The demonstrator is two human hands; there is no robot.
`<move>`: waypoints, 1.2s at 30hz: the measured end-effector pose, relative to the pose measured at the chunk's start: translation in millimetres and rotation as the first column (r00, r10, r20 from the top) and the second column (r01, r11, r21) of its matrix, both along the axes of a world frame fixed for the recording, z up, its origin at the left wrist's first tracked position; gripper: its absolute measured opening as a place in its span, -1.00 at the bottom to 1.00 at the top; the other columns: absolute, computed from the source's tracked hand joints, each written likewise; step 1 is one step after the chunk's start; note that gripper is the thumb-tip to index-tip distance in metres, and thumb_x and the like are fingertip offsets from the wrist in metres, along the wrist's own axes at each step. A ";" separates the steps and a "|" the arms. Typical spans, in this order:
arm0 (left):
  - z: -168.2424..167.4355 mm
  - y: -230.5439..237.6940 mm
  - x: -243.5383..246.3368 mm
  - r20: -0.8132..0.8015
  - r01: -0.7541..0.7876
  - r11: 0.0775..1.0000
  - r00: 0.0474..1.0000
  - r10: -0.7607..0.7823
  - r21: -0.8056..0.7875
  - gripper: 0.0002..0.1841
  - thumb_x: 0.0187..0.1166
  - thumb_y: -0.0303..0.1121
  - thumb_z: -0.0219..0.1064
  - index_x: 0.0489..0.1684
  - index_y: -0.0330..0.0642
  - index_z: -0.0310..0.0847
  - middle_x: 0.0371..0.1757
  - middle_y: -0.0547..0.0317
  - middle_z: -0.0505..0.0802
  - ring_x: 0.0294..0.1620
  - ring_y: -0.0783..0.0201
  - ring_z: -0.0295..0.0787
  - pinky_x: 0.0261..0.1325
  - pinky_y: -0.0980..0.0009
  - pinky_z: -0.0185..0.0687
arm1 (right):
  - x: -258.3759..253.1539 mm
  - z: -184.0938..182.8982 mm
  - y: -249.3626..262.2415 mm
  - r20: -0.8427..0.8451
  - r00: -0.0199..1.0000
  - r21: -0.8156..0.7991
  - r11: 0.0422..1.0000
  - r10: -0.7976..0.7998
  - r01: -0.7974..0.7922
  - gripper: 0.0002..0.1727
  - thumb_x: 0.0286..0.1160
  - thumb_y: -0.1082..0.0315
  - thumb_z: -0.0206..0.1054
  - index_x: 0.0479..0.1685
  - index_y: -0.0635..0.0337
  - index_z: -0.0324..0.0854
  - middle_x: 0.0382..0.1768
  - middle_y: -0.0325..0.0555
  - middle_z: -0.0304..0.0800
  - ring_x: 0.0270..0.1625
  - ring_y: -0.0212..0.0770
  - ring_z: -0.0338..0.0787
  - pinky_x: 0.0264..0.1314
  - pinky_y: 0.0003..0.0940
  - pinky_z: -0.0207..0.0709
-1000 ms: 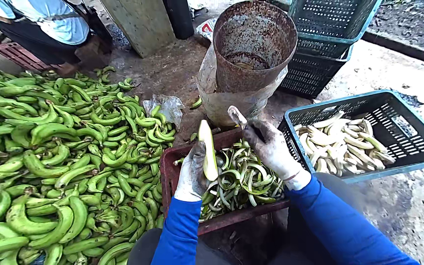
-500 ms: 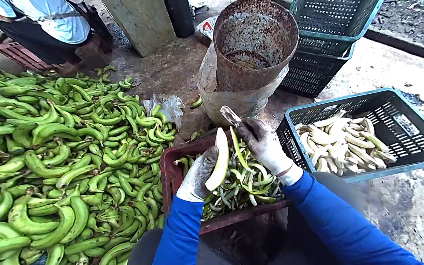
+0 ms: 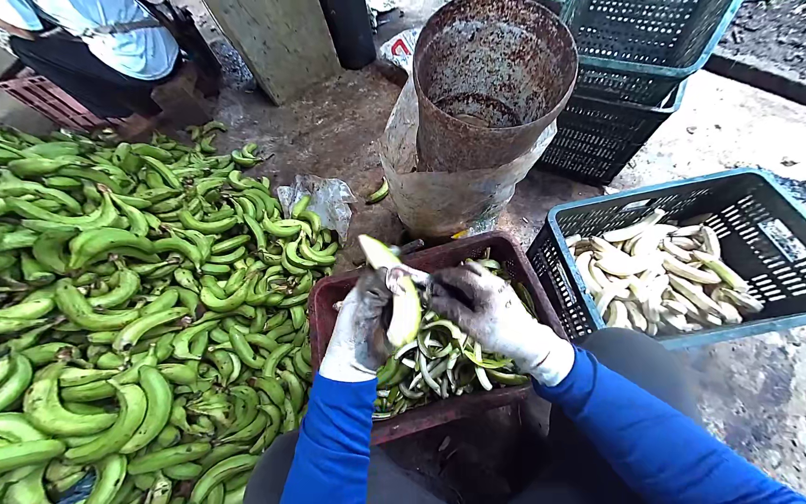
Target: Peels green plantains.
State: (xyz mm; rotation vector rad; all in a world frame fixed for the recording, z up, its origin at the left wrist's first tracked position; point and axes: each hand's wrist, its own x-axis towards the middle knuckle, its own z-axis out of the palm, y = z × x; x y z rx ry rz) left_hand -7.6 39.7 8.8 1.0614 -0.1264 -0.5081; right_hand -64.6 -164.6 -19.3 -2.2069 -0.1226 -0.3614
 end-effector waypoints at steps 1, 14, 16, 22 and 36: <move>1.3 2.2 -1.8 0.000 0.144 0.989 0.990 -0.144 0.031 -0.62 0.72 -0.13 0.24 0.37 -0.09 0.57 -0.05 -0.01 0.84 -0.13 0.21 0.82 -0.03 0.23 0.82 | 8.4 2.0 -6.3 -0.020 0.999 0.021 0.999 -0.038 0.039 -0.57 0.58 -0.13 0.38 0.24 -0.11 0.79 0.07 -0.22 0.80 0.06 -0.26 0.79 0.13 -0.08 0.74; -15.1 -11.5 11.4 -0.159 -0.324 0.906 0.944 0.290 -0.272 -0.65 0.89 -0.11 -0.10 0.20 -0.07 0.55 0.02 0.01 0.84 0.01 0.11 0.84 0.02 0.12 0.83 | -11.8 -9.3 9.9 -0.061 0.993 0.027 0.994 -0.101 0.103 -0.43 0.46 -0.22 0.44 0.30 -0.06 0.70 0.10 -0.23 0.79 0.10 -0.30 0.79 0.20 -0.11 0.73; -18.3 -8.5 12.2 -0.172 -0.360 0.897 0.930 0.324 -0.256 -0.62 0.89 -0.09 -0.12 0.25 -0.11 0.52 0.06 -0.05 0.83 0.05 0.05 0.84 0.05 0.09 0.83 | -14.0 -13.1 18.1 -0.067 0.996 -0.002 0.998 -0.060 0.060 -0.46 0.50 -0.24 0.39 0.24 -0.08 0.73 0.10 -0.25 0.79 0.14 -0.31 0.76 0.23 -0.14 0.70; -2.5 -7.8 -0.4 -0.168 -0.160 0.983 0.975 0.143 -0.093 -0.70 0.83 -0.17 0.05 0.11 -0.16 0.62 -0.17 -0.04 0.82 -0.21 0.16 0.82 -0.17 0.20 0.81 | -2.8 -9.0 3.4 0.032 0.999 -0.016 1.000 0.016 -0.016 -0.55 0.55 -0.14 0.41 0.25 -0.12 0.78 0.07 -0.26 0.78 0.12 -0.32 0.76 0.19 -0.18 0.71; 5.5 -6.2 -4.0 0.169 0.140 0.861 0.953 -0.252 0.489 -0.27 0.42 -0.14 0.55 0.67 0.08 0.40 0.20 0.04 0.85 0.06 0.17 0.86 0.13 0.21 0.84 | 0.8 14.1 -27.4 0.041 0.991 -0.095 0.987 -0.125 0.128 -0.50 0.44 -0.18 0.47 0.26 -0.14 0.75 0.11 -0.27 0.79 0.11 -0.29 0.78 0.15 -0.07 0.73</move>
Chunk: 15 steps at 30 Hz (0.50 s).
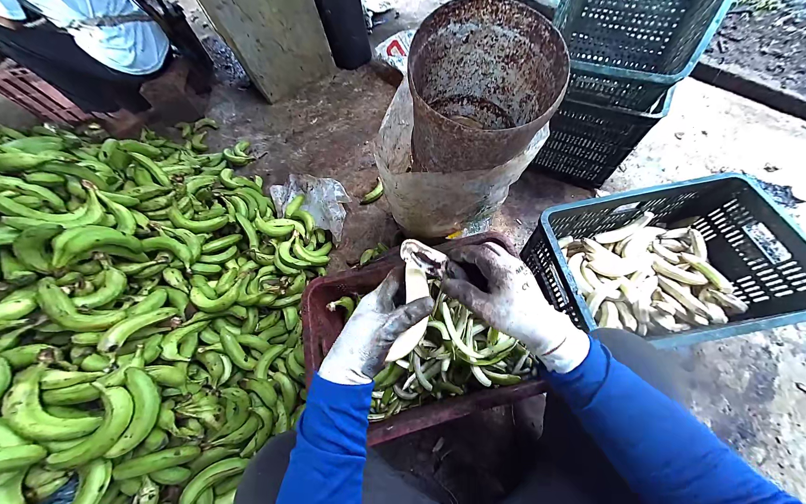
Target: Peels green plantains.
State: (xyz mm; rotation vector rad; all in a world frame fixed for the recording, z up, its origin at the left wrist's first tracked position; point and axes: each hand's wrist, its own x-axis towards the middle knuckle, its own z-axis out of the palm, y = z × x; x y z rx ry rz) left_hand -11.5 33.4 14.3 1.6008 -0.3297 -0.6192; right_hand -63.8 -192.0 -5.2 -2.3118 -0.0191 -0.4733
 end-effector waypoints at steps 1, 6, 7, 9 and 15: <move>-2.5 -2.0 -0.1 -0.041 -0.057 0.997 0.998 0.054 -0.061 -0.30 0.46 -0.21 0.51 0.68 0.06 0.40 0.18 -0.02 0.84 0.01 0.12 0.86 0.07 0.16 0.85 | -3.3 0.1 1.6 0.020 1.000 -0.021 1.000 -0.004 0.005 -0.48 0.43 -0.19 0.47 0.26 -0.13 0.75 0.08 -0.26 0.78 0.10 -0.28 0.77 0.13 -0.08 0.73; -14.0 -5.0 8.2 -0.441 -0.432 0.753 0.873 0.210 -0.497 -0.61 0.78 -0.26 0.13 0.54 -0.08 0.41 0.23 -0.18 0.78 0.13 -0.05 0.81 0.15 0.00 0.77 | -4.5 -3.0 -0.7 0.056 0.998 0.063 0.998 -0.030 0.026 -0.48 0.44 -0.12 0.50 0.31 -0.09 0.73 0.17 -0.21 0.76 0.17 -0.26 0.76 0.19 -0.09 0.71; -16.0 -3.4 10.4 -0.478 -0.459 0.690 0.859 0.184 -0.559 -0.65 0.81 -0.23 0.09 0.46 -0.11 0.46 0.23 -0.17 0.77 0.17 -0.05 0.79 0.18 -0.01 0.75 | -4.8 -5.3 -0.6 0.058 0.998 0.068 0.998 -0.010 0.006 -0.48 0.43 -0.10 0.51 0.32 -0.08 0.72 0.17 -0.21 0.75 0.15 -0.27 0.76 0.18 -0.10 0.72; -17.6 -1.2 13.3 -0.510 -0.484 0.599 0.848 0.143 -0.637 -0.65 0.86 -0.16 0.00 0.29 -0.16 0.58 0.18 -0.14 0.80 0.15 -0.02 0.80 0.17 0.00 0.78 | -5.7 -10.9 3.0 0.068 0.996 0.056 0.997 0.057 -0.060 -0.48 0.42 -0.09 0.53 0.31 -0.07 0.72 0.12 -0.23 0.75 0.11 -0.30 0.76 0.15 -0.15 0.74; -15.7 0.6 10.0 -0.473 -0.480 0.632 0.859 0.198 -0.608 -0.53 0.91 -0.07 -0.25 0.14 -0.07 0.62 -0.02 0.05 0.84 -0.02 0.15 0.84 -0.02 0.17 0.82 | -4.7 -21.6 14.4 0.132 0.968 -0.045 0.977 0.211 -0.207 -0.52 0.45 -0.13 0.51 0.21 -0.07 0.78 0.05 -0.20 0.79 0.16 -0.27 0.75 0.26 -0.17 0.68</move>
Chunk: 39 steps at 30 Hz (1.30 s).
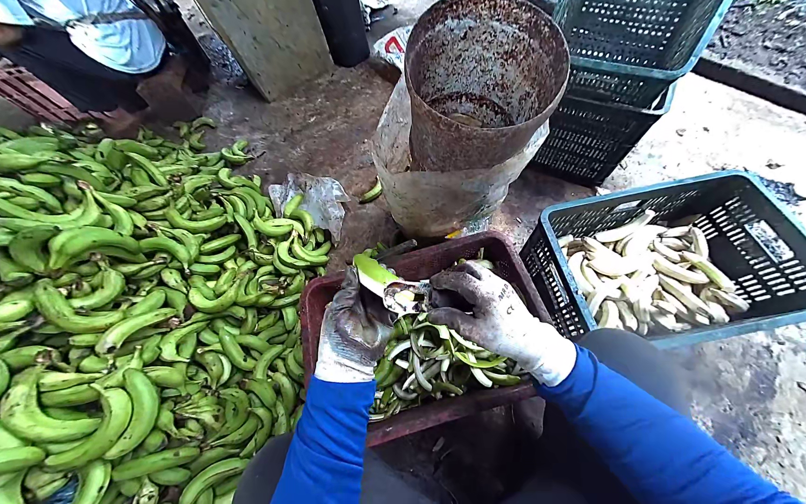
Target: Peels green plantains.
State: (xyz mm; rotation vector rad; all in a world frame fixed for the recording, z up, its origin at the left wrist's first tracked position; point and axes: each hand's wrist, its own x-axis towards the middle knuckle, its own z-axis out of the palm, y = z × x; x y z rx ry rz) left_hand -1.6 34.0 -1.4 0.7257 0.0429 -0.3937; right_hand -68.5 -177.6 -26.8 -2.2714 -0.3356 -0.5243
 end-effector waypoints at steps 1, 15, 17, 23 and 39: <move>0.2 0.2 -0.2 -0.004 0.005 1.000 1.000 -0.005 0.001 -0.54 0.91 -0.08 -0.22 0.15 -0.08 0.62 -0.02 0.04 0.84 -0.01 0.16 0.83 0.00 0.17 0.82 | 0.9 0.6 -0.8 0.026 1.000 -0.015 1.000 0.012 -0.012 -0.54 0.45 -0.12 0.51 0.21 -0.08 0.80 0.03 -0.20 0.79 0.16 -0.25 0.74 0.27 -0.17 0.66; 7.6 14.6 -1.3 0.135 0.465 0.872 0.864 -0.485 0.157 -0.52 0.66 -0.25 0.28 0.56 -0.13 0.45 0.09 -0.13 0.80 0.00 0.08 0.83 0.14 0.09 0.79 | 19.3 16.7 -35.5 -0.302 0.927 0.027 0.970 -0.224 0.243 -0.56 0.67 -0.21 0.24 0.25 -0.21 0.77 0.11 -0.29 0.83 0.12 -0.28 0.81 0.22 0.02 0.70; 5.9 16.1 5.1 0.116 0.376 0.922 0.916 -0.385 0.088 -0.59 0.72 -0.27 0.18 0.50 -0.13 0.51 0.12 -0.14 0.81 0.04 0.06 0.83 0.16 0.10 0.78 | 7.8 21.3 -32.5 -0.223 0.963 0.077 0.982 -0.149 0.170 -0.56 0.58 -0.14 0.38 0.29 -0.17 0.74 0.16 -0.29 0.78 0.13 -0.33 0.78 0.20 -0.10 0.73; -0.1 18.6 11.0 0.161 0.329 0.944 0.933 -0.322 -0.013 -0.60 0.81 -0.26 0.01 0.53 -0.11 0.49 0.19 -0.07 0.80 0.07 0.11 0.82 0.17 0.18 0.77 | -9.7 13.3 -23.4 -0.065 0.990 -0.001 0.992 0.129 -0.129 -0.56 0.45 -0.10 0.53 0.22 -0.13 0.81 0.08 -0.25 0.77 0.17 -0.33 0.73 0.30 -0.23 0.67; -4.6 -21.8 -14.2 0.130 0.209 0.925 0.957 -0.261 0.318 -0.60 0.74 -0.45 0.14 0.54 -0.17 0.44 0.13 -0.13 0.81 0.03 0.07 0.84 0.09 0.07 0.83 | -4.1 23.8 7.9 -0.368 0.930 0.375 0.915 0.003 0.146 -0.11 0.11 -0.03 0.74 0.62 -0.25 0.50 -0.06 -0.28 0.89 -0.13 -0.33 0.86 -0.01 -0.10 0.84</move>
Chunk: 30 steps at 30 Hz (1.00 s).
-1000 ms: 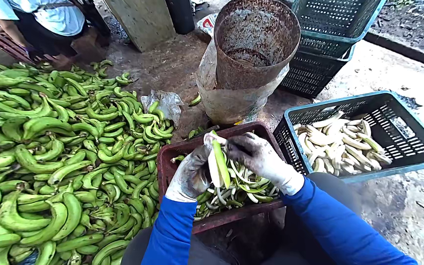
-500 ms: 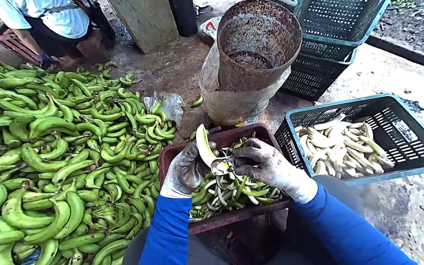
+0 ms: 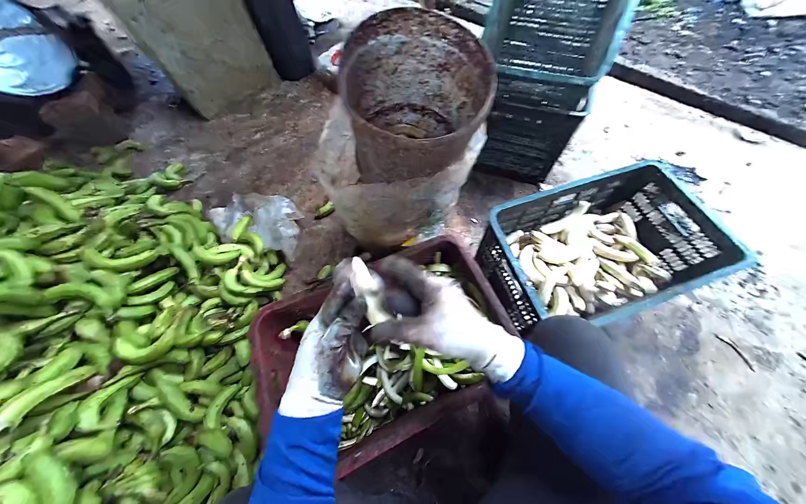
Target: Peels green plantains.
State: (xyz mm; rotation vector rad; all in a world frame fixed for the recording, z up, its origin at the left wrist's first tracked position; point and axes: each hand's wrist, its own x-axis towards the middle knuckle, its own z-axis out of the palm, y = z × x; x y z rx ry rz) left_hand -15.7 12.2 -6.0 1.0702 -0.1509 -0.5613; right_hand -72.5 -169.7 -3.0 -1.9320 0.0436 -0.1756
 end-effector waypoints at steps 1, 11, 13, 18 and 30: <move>-0.2 -7.5 -4.6 -0.003 -0.037 0.998 0.999 0.038 0.057 -0.68 0.73 -0.45 0.14 0.40 -0.22 0.50 0.01 -0.09 0.84 -0.06 0.12 0.85 0.02 0.12 0.85 | -1.8 -2.9 4.5 -0.041 0.999 -0.052 0.998 0.025 -0.027 -0.09 0.14 -0.05 0.70 0.67 -0.27 0.47 -0.02 -0.27 0.89 -0.05 -0.32 0.85 0.11 -0.06 0.79; 48.4 79.2 33.8 0.057 -0.459 0.889 0.887 0.458 0.006 -0.70 0.82 -0.27 0.07 0.34 -0.14 0.56 -0.09 0.15 0.80 -0.13 0.17 0.82 0.05 0.09 0.82 | -29.2 16.9 -97.2 -0.013 0.768 -0.627 0.604 -0.640 0.493 -0.34 0.28 0.01 0.52 0.44 0.01 0.58 0.43 0.32 0.55 0.27 0.44 0.67 0.08 0.62 0.48; 52.3 92.5 41.6 0.043 -0.536 0.844 0.843 0.536 0.000 -0.70 0.81 -0.25 0.10 0.33 -0.13 0.56 -0.09 0.13 0.80 -0.12 0.16 0.81 0.04 0.09 0.80 | -16.3 21.0 -58.6 -0.089 0.800 -0.533 0.707 -0.593 0.465 -0.30 0.21 0.03 0.63 0.39 0.09 0.58 0.22 0.25 0.69 0.10 0.29 0.75 0.00 0.49 0.57; 47.0 103.8 51.9 -0.027 -0.615 0.788 0.788 0.615 -0.008 -0.73 0.71 -0.30 0.25 0.26 -0.15 0.59 -0.11 0.05 0.78 -0.17 0.09 0.80 -0.06 0.06 0.82 | 34.8 -81.0 55.3 -0.400 0.913 -0.128 0.981 0.084 -0.147 -0.58 0.25 0.14 0.60 0.07 0.08 0.69 -0.23 -0.09 0.81 -0.20 -0.11 0.80 -0.07 0.06 0.73; 52.2 124.2 60.3 0.063 -0.607 0.794 0.792 0.607 -0.016 -0.68 0.76 -0.26 0.20 0.35 -0.20 0.56 -0.12 -0.01 0.77 -0.18 0.04 0.80 -0.05 0.01 0.82 | 66.6 -227.8 218.3 -0.840 0.500 -0.262 0.964 -0.210 -0.035 -0.12 0.37 0.01 0.40 0.66 0.34 0.24 0.36 0.22 0.70 0.43 0.11 0.70 0.44 0.15 0.56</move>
